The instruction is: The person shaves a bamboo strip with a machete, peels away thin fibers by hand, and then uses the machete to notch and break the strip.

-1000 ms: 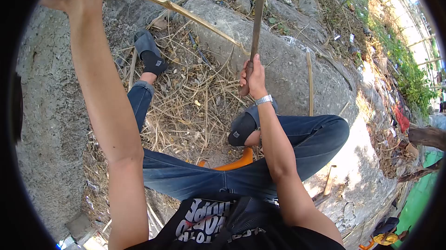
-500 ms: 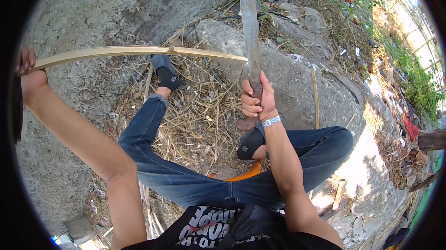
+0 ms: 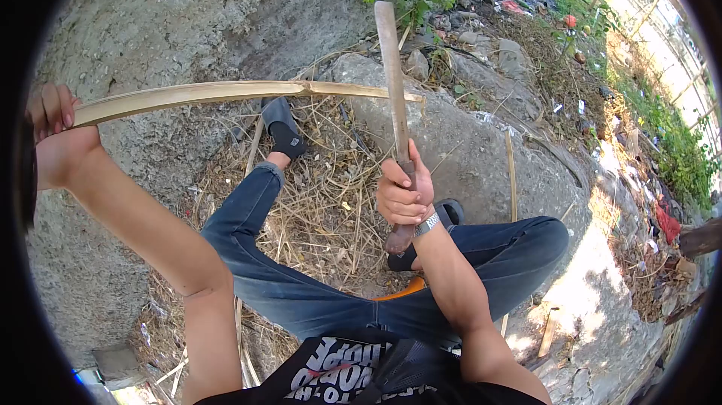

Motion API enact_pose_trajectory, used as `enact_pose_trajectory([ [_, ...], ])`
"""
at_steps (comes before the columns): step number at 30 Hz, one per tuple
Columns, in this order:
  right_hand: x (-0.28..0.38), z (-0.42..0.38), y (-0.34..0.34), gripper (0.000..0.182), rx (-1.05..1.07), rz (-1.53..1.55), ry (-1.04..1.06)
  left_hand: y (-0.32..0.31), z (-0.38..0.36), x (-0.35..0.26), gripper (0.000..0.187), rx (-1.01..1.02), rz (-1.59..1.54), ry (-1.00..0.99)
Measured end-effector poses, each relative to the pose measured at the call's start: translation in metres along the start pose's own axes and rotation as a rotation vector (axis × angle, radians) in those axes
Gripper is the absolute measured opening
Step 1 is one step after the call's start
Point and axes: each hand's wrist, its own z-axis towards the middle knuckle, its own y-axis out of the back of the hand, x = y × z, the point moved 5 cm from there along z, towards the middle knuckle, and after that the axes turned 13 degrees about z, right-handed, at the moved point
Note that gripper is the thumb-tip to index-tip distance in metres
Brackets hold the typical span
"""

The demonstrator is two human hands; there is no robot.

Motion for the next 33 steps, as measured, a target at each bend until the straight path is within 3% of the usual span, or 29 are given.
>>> enact_pose_trajectory([
  [2,-0.008,0.002,0.006,0.068,-0.129,-0.022,-0.039,-0.031,-0.030,0.014,0.031,-0.099,-0.031,-0.023],
  [5,-0.009,-0.003,0.028,0.070,-0.251,-0.031,-0.080,-0.029,-0.048,0.034,0.036,-0.170,-0.036,-0.043],
  [7,-0.004,-0.017,0.033,0.072,-0.359,-0.122,-0.045,-0.031,-0.048,0.035,0.046,-0.193,-0.023,-0.060],
  [9,0.010,-0.044,0.047,0.073,-0.661,-0.285,0.036,-0.032,-0.056,0.025,0.046,-0.436,0.138,-0.088],
  [12,0.016,-0.071,0.042,0.073,-0.848,-0.388,0.057,0.024,-0.034,0.009,0.049,-0.419,0.263,-0.106],
  [14,0.021,-0.083,0.041,0.071,-1.064,-0.511,0.111,-0.006,-0.043,-0.001,0.044,-0.504,0.333,-0.131],
  [15,0.017,-0.080,0.041,0.071,-1.065,-0.504,0.107,-0.017,-0.051,-0.006,0.042,-0.591,0.402,-0.156],
  [17,0.023,-0.083,0.042,0.069,-1.239,-0.717,0.283,-0.023,-0.058,0.006,0.044,-0.530,0.456,-0.159],
  [19,0.024,-0.078,0.045,0.069,-1.250,-0.751,0.309,-0.036,-0.065,0.023,0.050,-0.479,0.508,-0.164],
  [21,0.023,-0.067,0.032,0.069,-1.271,-0.955,0.373,-0.054,-0.077,0.040,0.031,-0.540,0.388,-0.151],
  [22,0.022,-0.064,0.027,0.067,-1.249,-0.988,0.377,-0.055,-0.077,0.041,0.031,-0.547,0.389,-0.145],
  [28,0.011,-0.067,0.001,0.066,-1.250,-1.149,0.385,-0.067,-0.065,0.009,0.029,-0.550,0.578,-0.121],
  [31,0.007,-0.075,-0.006,0.067,-1.299,-1.199,0.372,-0.045,-0.070,0.038,0.058,-0.551,0.449,-0.041],
  [32,0.007,-0.076,-0.007,0.067,-1.308,-1.217,0.381,-0.024,-0.055,0.025,0.058,-0.548,0.455,-0.042],
  [33,0.006,-0.078,-0.006,0.067,-1.305,-1.214,0.379,-0.003,-0.028,-0.003,0.038,-0.377,0.686,-0.146],
])
